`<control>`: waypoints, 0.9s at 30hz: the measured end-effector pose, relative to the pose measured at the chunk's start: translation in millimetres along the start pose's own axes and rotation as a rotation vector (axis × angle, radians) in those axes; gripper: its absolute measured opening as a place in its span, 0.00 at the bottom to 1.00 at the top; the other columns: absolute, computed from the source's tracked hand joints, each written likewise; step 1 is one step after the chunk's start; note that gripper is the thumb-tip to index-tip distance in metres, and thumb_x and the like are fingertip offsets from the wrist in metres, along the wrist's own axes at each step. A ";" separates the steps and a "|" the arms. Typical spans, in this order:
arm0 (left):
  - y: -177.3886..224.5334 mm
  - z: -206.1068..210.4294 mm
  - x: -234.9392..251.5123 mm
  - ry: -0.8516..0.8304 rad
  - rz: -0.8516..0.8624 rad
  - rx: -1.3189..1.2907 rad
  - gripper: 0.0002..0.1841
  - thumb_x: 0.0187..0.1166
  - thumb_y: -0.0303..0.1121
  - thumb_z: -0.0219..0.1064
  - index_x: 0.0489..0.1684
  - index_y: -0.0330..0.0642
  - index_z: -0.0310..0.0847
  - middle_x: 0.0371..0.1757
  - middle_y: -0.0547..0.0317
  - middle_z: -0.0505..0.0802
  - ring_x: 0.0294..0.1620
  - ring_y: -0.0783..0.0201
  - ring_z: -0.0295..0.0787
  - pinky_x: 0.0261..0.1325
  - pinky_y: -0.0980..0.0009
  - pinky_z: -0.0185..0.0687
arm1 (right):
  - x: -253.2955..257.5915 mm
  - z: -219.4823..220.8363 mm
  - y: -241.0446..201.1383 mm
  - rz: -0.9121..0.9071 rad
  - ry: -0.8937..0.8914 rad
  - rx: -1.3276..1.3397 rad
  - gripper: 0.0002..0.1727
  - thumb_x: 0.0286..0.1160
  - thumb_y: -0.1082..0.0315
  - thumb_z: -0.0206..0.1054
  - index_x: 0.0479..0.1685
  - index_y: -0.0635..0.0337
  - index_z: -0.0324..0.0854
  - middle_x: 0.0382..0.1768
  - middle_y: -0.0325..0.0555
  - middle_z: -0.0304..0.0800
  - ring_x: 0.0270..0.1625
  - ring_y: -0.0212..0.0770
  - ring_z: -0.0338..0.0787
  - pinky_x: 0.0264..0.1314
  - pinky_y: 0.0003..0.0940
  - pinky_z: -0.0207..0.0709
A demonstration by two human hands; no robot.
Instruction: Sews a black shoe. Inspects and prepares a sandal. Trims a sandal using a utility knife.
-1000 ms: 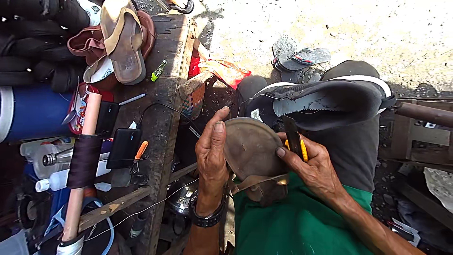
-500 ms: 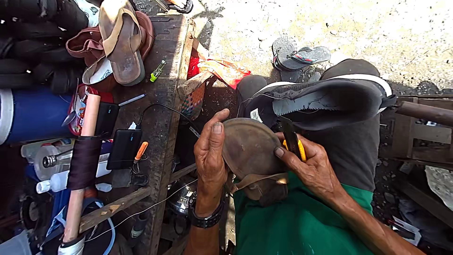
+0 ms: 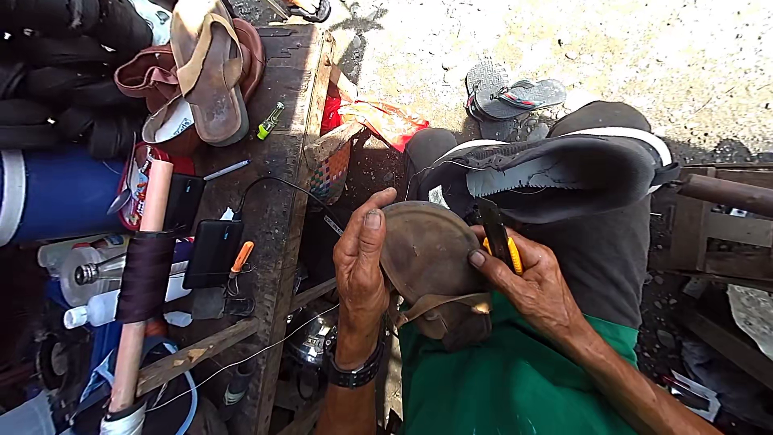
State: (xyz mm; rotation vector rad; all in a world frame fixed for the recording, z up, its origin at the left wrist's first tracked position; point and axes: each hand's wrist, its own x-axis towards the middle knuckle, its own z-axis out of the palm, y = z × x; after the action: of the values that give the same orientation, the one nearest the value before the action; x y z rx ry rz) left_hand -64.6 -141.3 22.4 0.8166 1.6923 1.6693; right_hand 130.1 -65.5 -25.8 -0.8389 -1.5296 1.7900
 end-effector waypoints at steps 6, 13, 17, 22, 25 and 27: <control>0.4 0.6 0.6 -0.004 0.000 -0.003 0.21 0.92 0.43 0.53 0.65 0.39 0.87 0.61 0.58 0.93 0.62 0.66 0.89 0.67 0.67 0.85 | 0.3 -0.6 0.8 0.011 -0.003 0.011 0.15 0.80 0.68 0.66 0.58 0.66 0.85 0.34 0.33 0.88 0.29 0.20 0.82 0.28 0.14 0.76; 0.5 1.1 1.0 -0.006 -0.013 -0.003 0.21 0.92 0.43 0.53 0.64 0.40 0.87 0.61 0.58 0.93 0.62 0.66 0.89 0.67 0.67 0.85 | 0.5 -1.4 0.5 0.020 -0.002 0.002 0.15 0.80 0.67 0.65 0.58 0.65 0.85 0.34 0.32 0.88 0.28 0.19 0.82 0.28 0.14 0.76; 0.6 1.0 1.2 -0.007 -0.016 0.000 0.21 0.91 0.44 0.54 0.64 0.40 0.87 0.61 0.58 0.93 0.62 0.66 0.89 0.67 0.67 0.85 | 0.4 -1.4 0.3 0.027 0.003 0.000 0.15 0.80 0.67 0.66 0.58 0.65 0.85 0.33 0.32 0.88 0.28 0.19 0.81 0.28 0.14 0.76; -0.6 1.1 1.9 -0.009 -0.019 -0.015 0.21 0.91 0.45 0.54 0.64 0.40 0.88 0.60 0.58 0.93 0.61 0.66 0.89 0.67 0.67 0.85 | 0.7 -1.5 0.7 0.025 0.002 0.006 0.14 0.80 0.67 0.65 0.58 0.65 0.85 0.33 0.31 0.88 0.27 0.19 0.82 0.27 0.14 0.76; -0.7 1.1 2.1 -0.009 -0.034 -0.030 0.22 0.90 0.46 0.55 0.63 0.41 0.88 0.59 0.57 0.93 0.61 0.66 0.89 0.67 0.67 0.85 | 0.9 -1.9 1.0 0.024 -0.003 0.003 0.14 0.80 0.67 0.65 0.58 0.65 0.85 0.33 0.31 0.88 0.28 0.19 0.81 0.27 0.14 0.76; -0.5 1.1 1.7 -0.009 -0.054 -0.066 0.21 0.89 0.47 0.57 0.59 0.41 0.90 0.59 0.57 0.94 0.62 0.65 0.90 0.67 0.66 0.85 | 1.0 -1.8 1.7 0.024 0.003 0.004 0.14 0.80 0.67 0.66 0.58 0.65 0.85 0.33 0.31 0.88 0.27 0.19 0.81 0.27 0.14 0.76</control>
State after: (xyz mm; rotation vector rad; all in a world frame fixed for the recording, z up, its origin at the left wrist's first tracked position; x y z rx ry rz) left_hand -64.8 -139.3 21.9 0.7396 1.6296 1.6731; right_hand 130.9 -63.9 -27.7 -0.8613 -1.5201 1.8077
